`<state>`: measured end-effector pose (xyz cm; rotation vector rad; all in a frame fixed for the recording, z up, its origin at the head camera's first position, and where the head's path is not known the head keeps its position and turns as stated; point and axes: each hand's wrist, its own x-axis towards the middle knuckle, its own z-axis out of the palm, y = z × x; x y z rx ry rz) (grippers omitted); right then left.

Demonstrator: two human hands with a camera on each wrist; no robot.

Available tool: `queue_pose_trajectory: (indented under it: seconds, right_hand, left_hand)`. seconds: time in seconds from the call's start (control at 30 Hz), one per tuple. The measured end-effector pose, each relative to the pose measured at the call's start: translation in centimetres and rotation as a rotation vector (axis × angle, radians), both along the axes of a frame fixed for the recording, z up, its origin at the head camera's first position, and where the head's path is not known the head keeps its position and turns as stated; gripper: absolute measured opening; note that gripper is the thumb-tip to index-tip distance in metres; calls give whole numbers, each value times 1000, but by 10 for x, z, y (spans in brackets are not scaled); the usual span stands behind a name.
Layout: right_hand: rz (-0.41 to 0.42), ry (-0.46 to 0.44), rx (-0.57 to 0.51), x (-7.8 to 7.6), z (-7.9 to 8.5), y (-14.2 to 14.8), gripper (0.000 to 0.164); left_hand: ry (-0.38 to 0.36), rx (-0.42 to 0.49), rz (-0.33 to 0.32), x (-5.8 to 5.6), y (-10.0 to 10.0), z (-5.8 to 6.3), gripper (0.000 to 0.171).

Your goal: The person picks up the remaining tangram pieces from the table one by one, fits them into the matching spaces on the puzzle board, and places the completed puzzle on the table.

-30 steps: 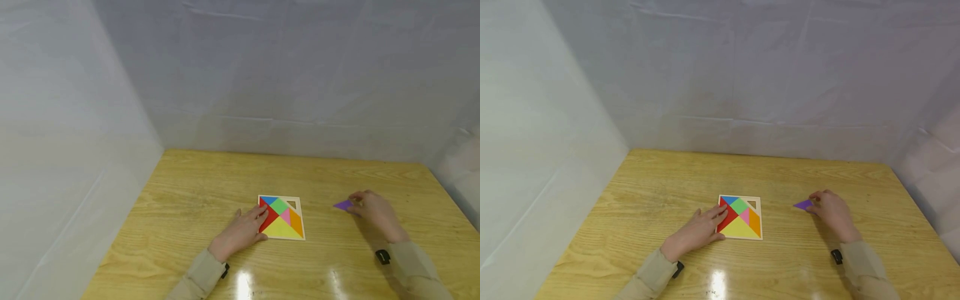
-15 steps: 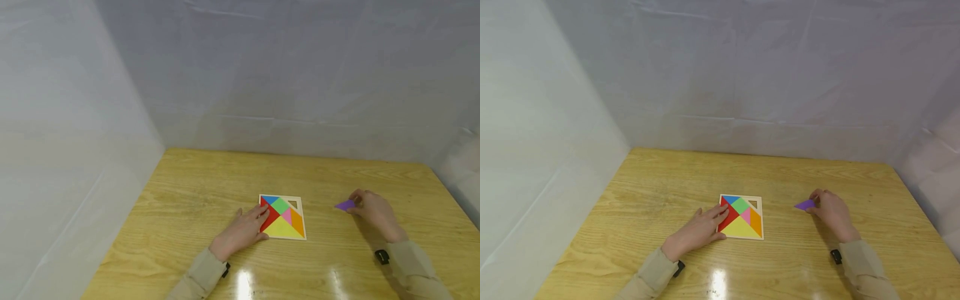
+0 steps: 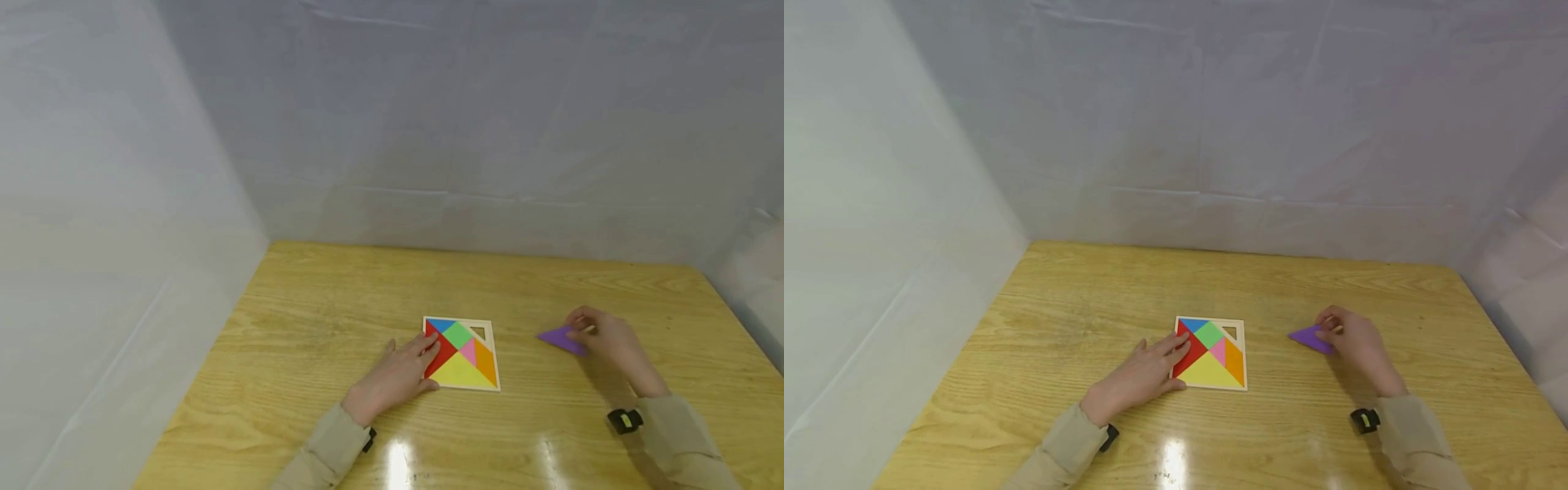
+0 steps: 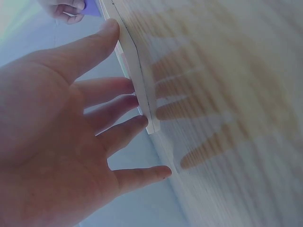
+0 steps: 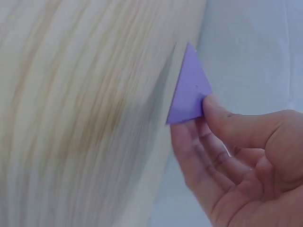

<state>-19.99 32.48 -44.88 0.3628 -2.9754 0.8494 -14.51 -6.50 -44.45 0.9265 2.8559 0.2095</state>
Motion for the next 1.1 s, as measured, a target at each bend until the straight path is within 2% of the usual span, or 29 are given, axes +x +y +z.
queue_pose_trajectory:
  seconds: [0.37, 0.87, 1.1]
  right_hand:
    - [-44, -122, -237, 5, 4, -17, 26]
    - [-48, -127, -366, 3, -1, -41, 30]
    - [-52, -162, -422, 1, -5, -56, 29]
  left_hand:
    - [0, -4, 0, 0, 0, 0, 67]
    - [-29, 3, 14, 0, 1, 0, 67]
    - [-22, -6, 10, 1, 2, 1, 67]
